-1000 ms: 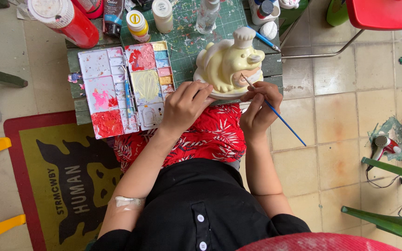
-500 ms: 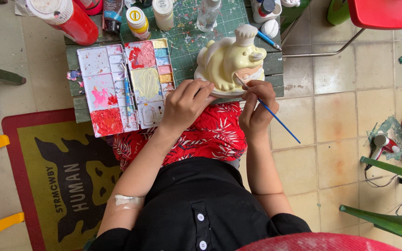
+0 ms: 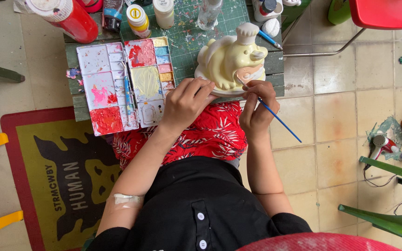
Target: The person sits on a floor mat and paints a ceramic chef-bear figurine with a brush. They dip the brush into red, black and yellow paint containers, load paint onto a palette, steady the figurine with one hand, and paint details on its face and body.
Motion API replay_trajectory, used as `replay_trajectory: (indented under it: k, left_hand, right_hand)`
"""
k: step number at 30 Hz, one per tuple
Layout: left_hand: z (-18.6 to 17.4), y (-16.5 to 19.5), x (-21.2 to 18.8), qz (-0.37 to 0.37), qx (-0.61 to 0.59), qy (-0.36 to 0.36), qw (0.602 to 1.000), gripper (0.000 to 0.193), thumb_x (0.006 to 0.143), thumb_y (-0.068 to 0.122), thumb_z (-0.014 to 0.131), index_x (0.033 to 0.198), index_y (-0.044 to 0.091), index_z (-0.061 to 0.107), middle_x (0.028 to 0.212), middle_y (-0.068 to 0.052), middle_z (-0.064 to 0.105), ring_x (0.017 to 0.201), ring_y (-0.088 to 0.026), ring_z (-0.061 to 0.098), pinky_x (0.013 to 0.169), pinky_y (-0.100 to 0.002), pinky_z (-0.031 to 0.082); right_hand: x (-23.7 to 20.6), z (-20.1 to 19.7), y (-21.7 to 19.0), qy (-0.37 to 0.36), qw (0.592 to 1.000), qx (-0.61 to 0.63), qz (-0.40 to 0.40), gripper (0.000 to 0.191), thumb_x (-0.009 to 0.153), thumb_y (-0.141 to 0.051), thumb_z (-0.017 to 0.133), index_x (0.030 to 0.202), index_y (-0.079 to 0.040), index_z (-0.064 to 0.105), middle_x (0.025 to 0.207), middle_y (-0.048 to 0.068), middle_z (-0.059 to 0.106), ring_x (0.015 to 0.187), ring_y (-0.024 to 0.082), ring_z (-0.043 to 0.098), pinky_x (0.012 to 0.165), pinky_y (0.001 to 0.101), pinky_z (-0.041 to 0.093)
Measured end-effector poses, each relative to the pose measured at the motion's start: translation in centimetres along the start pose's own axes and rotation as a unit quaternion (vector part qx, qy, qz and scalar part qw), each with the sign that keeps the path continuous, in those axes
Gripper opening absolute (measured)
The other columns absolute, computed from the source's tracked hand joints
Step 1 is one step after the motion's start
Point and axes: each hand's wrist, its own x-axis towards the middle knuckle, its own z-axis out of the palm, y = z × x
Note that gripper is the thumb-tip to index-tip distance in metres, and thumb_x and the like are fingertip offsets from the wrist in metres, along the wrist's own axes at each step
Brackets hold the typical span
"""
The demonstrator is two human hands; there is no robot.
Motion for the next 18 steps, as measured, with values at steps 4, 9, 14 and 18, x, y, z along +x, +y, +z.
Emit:
replay_trajectory:
  k: [4,9,14,18]
  left_hand:
    - [0.05,-0.06,0.00,0.000,-0.002,0.000,1.000,0.039,0.079,0.017,0.088,0.115,0.008,0.073,0.107,-0.001,0.068,0.097,-0.019,0.068,0.080,-0.032,0.059]
    - [0.06,-0.13,-0.03,-0.001,-0.011,0.000,1.000,0.039,0.079,0.016,0.088,0.115,0.008,0.073,0.108,-0.002,0.069,0.097,-0.020,0.068,0.081,-0.032,0.060]
    - [0.08,-0.16,0.00,0.000,-0.011,0.000,1.000,0.040,0.078,0.015,0.088,0.115,0.007,0.073,0.108,-0.002,0.069,0.097,-0.020,0.068,0.081,-0.032,0.060]
    - [0.05,-0.19,0.09,-0.001,-0.013,0.000,1.000,0.039,0.079,0.016,0.088,0.114,0.007,0.073,0.107,-0.002,0.069,0.097,-0.020,0.069,0.081,-0.032,0.060]
  right_hand:
    - [0.01,-0.06,-0.03,-0.002,1.000,-0.005,-0.010,0.017,0.101,0.013,0.046,0.111,0.000,0.051,0.100,0.018,0.066,0.090,0.028,0.068,0.086,0.0372,0.058]
    - [-0.20,-0.07,0.00,-0.002,1.000,0.006,0.011,0.018,0.101,0.013,0.045,0.111,0.001,0.050,0.104,0.020,0.066,0.085,0.024,0.069,0.081,0.0338,0.058]
    - [-0.33,-0.15,0.06,-0.003,1.000,0.011,0.019,0.019,0.101,0.015,0.043,0.111,0.001,0.050,0.104,0.019,0.065,0.082,0.022,0.068,0.078,0.0325,0.057]
    - [-0.39,-0.26,0.07,-0.004,1.000,0.002,0.016,0.019,0.100,0.015,0.043,0.111,0.001,0.050,0.104,0.019,0.065,0.082,0.022,0.067,0.077,0.0325,0.057]
